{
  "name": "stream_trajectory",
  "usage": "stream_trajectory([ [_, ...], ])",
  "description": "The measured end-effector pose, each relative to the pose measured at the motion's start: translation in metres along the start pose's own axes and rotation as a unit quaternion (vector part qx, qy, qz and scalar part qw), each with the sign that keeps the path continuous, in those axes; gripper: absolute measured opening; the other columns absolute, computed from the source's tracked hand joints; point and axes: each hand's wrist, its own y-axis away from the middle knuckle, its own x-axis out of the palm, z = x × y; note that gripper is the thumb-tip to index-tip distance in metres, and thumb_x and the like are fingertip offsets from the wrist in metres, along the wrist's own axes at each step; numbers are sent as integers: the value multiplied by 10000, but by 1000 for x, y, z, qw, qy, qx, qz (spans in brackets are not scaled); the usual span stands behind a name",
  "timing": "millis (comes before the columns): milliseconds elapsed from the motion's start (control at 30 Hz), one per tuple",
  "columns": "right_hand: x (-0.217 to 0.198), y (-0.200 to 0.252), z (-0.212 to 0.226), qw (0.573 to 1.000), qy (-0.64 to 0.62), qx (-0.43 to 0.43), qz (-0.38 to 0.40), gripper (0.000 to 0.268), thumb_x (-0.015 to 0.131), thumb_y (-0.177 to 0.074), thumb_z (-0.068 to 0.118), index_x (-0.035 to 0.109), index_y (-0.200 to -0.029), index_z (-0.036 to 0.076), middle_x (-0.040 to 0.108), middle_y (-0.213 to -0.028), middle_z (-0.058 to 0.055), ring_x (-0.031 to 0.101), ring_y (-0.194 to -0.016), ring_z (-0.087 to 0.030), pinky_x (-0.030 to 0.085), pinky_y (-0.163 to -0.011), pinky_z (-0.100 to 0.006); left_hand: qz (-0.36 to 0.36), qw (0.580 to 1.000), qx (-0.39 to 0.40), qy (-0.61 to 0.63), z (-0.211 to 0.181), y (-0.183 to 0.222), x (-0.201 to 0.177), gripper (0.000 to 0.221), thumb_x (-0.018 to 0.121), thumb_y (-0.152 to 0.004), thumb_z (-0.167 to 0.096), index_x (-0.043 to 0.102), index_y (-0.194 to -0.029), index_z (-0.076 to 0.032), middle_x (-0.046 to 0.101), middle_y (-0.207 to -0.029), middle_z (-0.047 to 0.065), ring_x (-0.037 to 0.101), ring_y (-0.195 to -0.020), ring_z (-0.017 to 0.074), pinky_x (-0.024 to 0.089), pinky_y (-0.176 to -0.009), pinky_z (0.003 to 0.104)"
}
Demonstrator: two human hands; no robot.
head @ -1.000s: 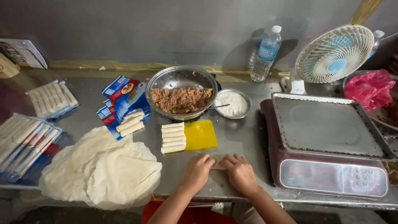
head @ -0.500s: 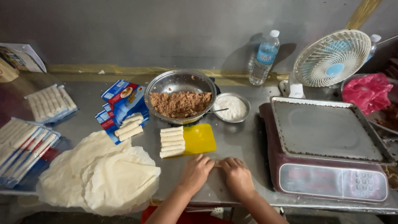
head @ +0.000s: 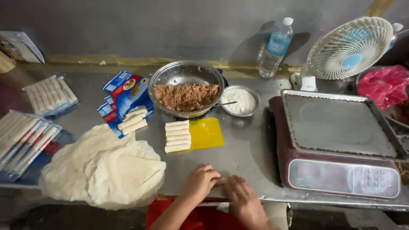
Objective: Preparing food rolls by portioning meat filling onto dough wrappers and rolling them into cylinders.
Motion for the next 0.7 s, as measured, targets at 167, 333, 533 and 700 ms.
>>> stream_trajectory([
  [167,33,-9,-12,996,94,9,-2,593,548,-866,-38,485,-1455,-21,520,-1486,-262,491,-1392,-448,344,-1209,-568,-39,994,-98,13,8,-19,-4,139,757,-904,-207,802,-1034,-227,677,-979,12,624,-868,248,505,-706,395],
  [333,30,-45,-33,996,63,55,31,542,543,-841,29,579,-1380,69,548,-1369,-165,500,-1263,-388,386,-1048,-534,-121,967,-91,-205,41,-4,-37,580,561,-889,13,537,-1452,-124,419,-1586,129,316,-1482,367,342,-1155,512],
  [533,65,-105,-96,996,-35,45,72,324,620,-879,119,676,-1198,130,660,-995,-131,562,-909,-342,475,-778,-475,-116,954,-74,-268,75,9,-24,661,509,-905,-58,400,-1558,-65,384,-1623,160,286,-1529,366,239,-1232,512],
  [700,77,-170,-106,993,-73,-45,83,65,608,-885,69,650,-897,118,673,-835,-88,597,-786,-307,490,-738,-422,-157,955,-57,-243,68,9,-29,590,477,-929,-45,470,-1519,-43,451,-1585,169,345,-1504,374,285,-1213,517],
])
